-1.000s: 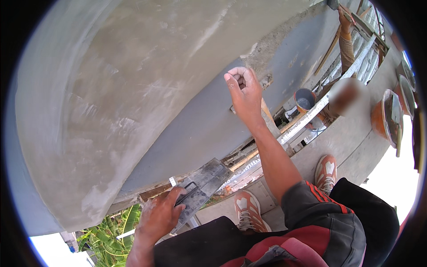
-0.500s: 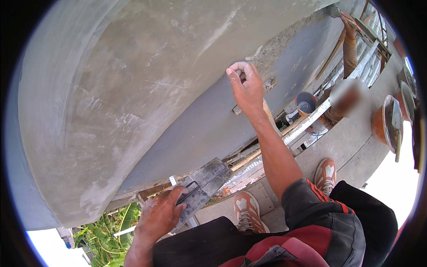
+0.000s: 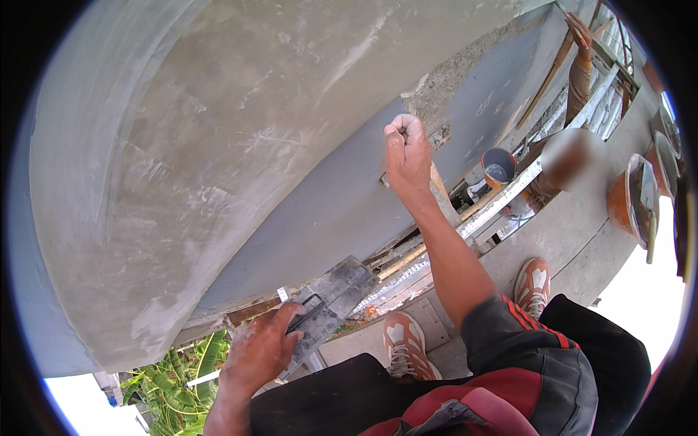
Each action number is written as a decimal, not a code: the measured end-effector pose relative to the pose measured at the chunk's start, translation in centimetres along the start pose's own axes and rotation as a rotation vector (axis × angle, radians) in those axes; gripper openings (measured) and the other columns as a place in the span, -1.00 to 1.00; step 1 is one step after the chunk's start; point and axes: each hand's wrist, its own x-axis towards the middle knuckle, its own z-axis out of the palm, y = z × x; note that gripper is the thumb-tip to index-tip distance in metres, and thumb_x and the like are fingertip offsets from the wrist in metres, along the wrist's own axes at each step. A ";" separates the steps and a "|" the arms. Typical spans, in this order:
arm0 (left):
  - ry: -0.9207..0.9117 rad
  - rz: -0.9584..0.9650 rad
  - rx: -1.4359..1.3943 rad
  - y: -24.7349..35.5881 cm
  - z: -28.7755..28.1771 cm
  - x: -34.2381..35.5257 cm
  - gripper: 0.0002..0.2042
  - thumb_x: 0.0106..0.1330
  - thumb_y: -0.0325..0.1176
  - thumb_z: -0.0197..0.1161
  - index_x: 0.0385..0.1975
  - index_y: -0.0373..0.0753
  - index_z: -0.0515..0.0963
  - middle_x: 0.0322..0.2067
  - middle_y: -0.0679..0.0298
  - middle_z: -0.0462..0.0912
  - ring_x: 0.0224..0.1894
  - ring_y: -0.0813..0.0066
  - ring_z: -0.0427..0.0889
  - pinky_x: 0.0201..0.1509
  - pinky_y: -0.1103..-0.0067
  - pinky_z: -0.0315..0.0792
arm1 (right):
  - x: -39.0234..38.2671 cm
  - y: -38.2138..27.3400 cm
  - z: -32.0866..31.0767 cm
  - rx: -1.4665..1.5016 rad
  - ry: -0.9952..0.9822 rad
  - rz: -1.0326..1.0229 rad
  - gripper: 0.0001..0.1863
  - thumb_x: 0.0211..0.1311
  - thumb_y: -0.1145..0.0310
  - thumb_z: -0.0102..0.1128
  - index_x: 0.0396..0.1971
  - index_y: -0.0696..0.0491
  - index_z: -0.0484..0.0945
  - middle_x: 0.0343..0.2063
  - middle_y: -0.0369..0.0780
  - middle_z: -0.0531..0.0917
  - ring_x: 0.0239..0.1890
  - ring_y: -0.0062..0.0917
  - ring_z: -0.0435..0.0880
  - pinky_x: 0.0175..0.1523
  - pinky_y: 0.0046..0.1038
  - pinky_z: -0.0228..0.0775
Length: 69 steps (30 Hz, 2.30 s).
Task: The person applies and smooths cement plaster on a curved wall using a trowel and a float. They repeatedly scoop material from a bucket, spread it on the surface, and level it with the float.
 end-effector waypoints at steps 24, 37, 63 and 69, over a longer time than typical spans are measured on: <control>0.119 0.108 0.309 4.8 3.5 2.7 -0.58 0.39 -0.38 0.44 0.25 -0.12 0.65 0.08 0.03 0.80 0.01 0.00 0.84 0.04 0.21 0.74 | -18.6 -7.7 -1.2 1.114 -0.284 1.275 -0.73 0.66 0.22 0.26 0.10 0.03 0.44 -0.14 -0.21 0.71 -0.09 -0.48 0.76 0.01 -0.30 0.67; -0.174 0.284 0.019 10.0 -2.8 -3.2 -0.38 0.47 -0.21 0.44 0.52 -0.04 0.47 0.27 0.06 0.68 0.29 -0.03 0.68 0.39 0.17 0.56 | -12.8 0.6 -6.9 1.101 -0.207 1.142 -0.57 0.72 -0.03 0.04 0.13 0.02 0.62 -0.17 -0.31 0.78 -0.61 -0.75 0.46 -0.52 -0.68 0.32; -0.028 0.379 -0.087 4.9 -1.3 -6.6 -0.37 0.37 -0.48 0.24 0.49 -0.29 0.38 -0.07 0.10 0.68 0.06 0.10 0.73 0.37 0.22 0.54 | -3.5 2.2 -2.7 -0.506 -0.329 -0.471 -0.59 0.49 0.19 0.49 0.14 0.14 0.66 -0.01 0.06 0.81 0.02 -0.02 0.83 0.09 -0.15 0.66; -0.019 0.375 -0.068 3.8 -1.0 -6.7 -0.38 0.35 -0.48 0.24 0.47 -0.30 0.39 -0.11 0.11 0.67 0.02 0.13 0.73 0.36 0.26 0.54 | -1.2 2.0 -4.3 -0.517 -0.156 -0.424 -0.57 0.48 0.19 0.51 0.13 0.15 0.65 0.00 0.03 0.82 0.03 -0.02 0.84 0.14 -0.15 0.65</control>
